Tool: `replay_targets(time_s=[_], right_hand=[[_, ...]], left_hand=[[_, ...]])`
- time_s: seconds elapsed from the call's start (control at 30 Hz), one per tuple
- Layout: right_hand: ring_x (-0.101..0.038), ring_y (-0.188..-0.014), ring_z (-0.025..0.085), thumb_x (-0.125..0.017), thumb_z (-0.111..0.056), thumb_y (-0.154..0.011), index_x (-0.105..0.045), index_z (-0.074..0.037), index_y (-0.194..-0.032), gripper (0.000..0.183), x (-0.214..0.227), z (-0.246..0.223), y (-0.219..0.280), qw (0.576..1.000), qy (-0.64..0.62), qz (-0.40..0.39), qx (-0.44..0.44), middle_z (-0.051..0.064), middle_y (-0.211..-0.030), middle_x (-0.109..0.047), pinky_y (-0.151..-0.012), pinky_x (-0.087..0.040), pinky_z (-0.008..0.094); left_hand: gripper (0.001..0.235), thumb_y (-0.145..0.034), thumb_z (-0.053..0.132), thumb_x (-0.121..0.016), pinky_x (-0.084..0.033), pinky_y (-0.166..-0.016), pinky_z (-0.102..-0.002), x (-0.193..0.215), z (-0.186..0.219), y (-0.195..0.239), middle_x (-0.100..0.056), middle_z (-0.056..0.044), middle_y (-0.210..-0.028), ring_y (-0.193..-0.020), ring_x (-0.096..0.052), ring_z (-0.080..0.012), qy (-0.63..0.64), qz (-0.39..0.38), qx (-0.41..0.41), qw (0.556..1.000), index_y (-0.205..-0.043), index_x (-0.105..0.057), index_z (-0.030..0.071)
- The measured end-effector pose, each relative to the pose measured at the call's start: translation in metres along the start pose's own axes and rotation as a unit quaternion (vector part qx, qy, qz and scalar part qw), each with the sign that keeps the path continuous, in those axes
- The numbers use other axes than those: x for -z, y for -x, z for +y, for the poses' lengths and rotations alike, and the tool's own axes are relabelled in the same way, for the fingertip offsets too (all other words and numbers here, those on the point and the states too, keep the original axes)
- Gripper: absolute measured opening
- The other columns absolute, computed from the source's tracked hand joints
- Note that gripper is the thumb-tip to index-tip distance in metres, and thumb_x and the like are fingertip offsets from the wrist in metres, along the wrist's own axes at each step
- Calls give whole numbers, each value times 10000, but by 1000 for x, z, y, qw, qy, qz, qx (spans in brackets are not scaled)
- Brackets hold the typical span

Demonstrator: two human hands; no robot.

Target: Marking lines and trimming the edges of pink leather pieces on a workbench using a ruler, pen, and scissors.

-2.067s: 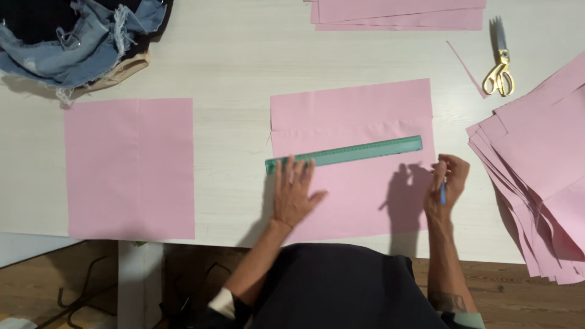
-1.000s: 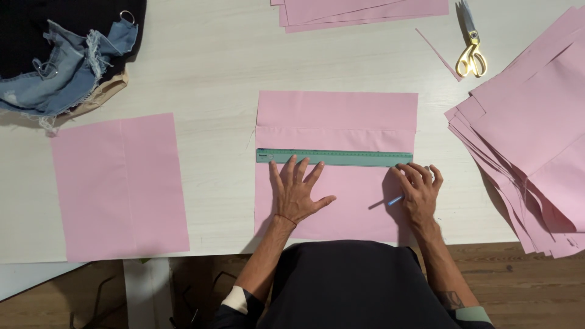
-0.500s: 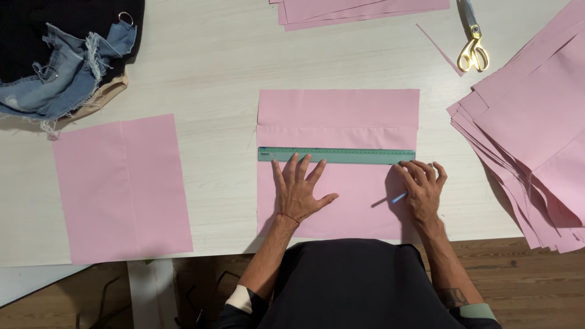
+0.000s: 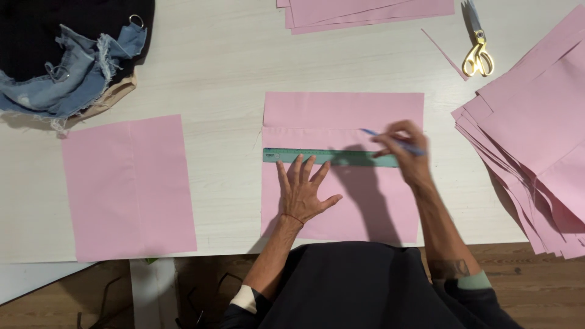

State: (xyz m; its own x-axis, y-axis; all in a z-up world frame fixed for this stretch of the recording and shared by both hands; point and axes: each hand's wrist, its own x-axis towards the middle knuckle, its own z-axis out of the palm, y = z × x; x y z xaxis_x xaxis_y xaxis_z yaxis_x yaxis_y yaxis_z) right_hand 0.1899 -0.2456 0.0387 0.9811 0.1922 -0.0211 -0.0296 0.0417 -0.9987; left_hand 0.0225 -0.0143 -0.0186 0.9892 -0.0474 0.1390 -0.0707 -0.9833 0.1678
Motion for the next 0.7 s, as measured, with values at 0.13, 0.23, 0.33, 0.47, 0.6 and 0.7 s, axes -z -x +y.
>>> replay_targets(time_s=[0.13, 0.23, 0.33, 0.47, 0.6, 0.7], right_hand=[[-736, -971, 259, -727, -94, -929, -637, 6, -1036, 172, -63, 8, -14, 966, -5, -257, -9, 118, -1032, -666, -750, -646, 369], [-722, -889, 196, -774, -116, -899, -683, -2, -998, 177, -110, 15, -20, 956, 41, -288, -37, 96, -959, -704, -696, -627, 311], [-712, -804, 154, -797, -136, -885, -702, -12, -945, 168, -146, 24, -25, 953, 86, -284, -56, 81, -877, -729, -631, -608, 291], [-722, -759, 134, -810, -160, -880, -717, -12, -909, 177, -168, 40, -35, 946, 160, -283, -1, 65, -836, -757, -662, -607, 290], [-727, -774, 138, -816, -169, -872, -726, -14, -912, 183, -171, 53, -40, 940, 169, -296, 17, 72, -856, -769, -689, -608, 295], [-733, -786, 134, -806, -184, -867, -731, -28, -927, 184, -174, 57, -41, 939, 149, -310, 15, 68, -875, -773, -699, -615, 293]], left_hand=[[899, -813, 893, -483, 15, -1193, -784, 2, 0, 0, -251, -104, -1615, -1539, -118, -347, 0, -20, 4, 1000, -1502, -505, 316], [940, -777, 879, -489, 35, -1192, -766, 10, 2, -4, -199, -99, -1665, -1557, -90, -332, -4, 7, 4, 1000, -1525, -528, 309], [914, -798, 898, -469, 53, -1199, -757, 24, 5, -9, -178, -109, -1702, -1589, -58, -322, -4, -104, 34, 994, -1462, -566, 277], [950, -812, 928, -450, 47, -1200, -752, 13, 4, -5, -267, -112, -1665, -1575, -94, -308, -8, -113, 38, 993, -1456, -561, 239], [946, -804, 914, -438, 45, -1195, -758, 8, 3, -2, -297, -113, -1651, -1565, -110, -331, 10, -66, 34, 997, -1468, -552, 250], [941, -822, 893, -419, 48, -1210, -750, 9, 3, -2, -325, -105, -1637, -1562, -125, -333, -1, -4, 21, 1000, -1500, -571, 258]])
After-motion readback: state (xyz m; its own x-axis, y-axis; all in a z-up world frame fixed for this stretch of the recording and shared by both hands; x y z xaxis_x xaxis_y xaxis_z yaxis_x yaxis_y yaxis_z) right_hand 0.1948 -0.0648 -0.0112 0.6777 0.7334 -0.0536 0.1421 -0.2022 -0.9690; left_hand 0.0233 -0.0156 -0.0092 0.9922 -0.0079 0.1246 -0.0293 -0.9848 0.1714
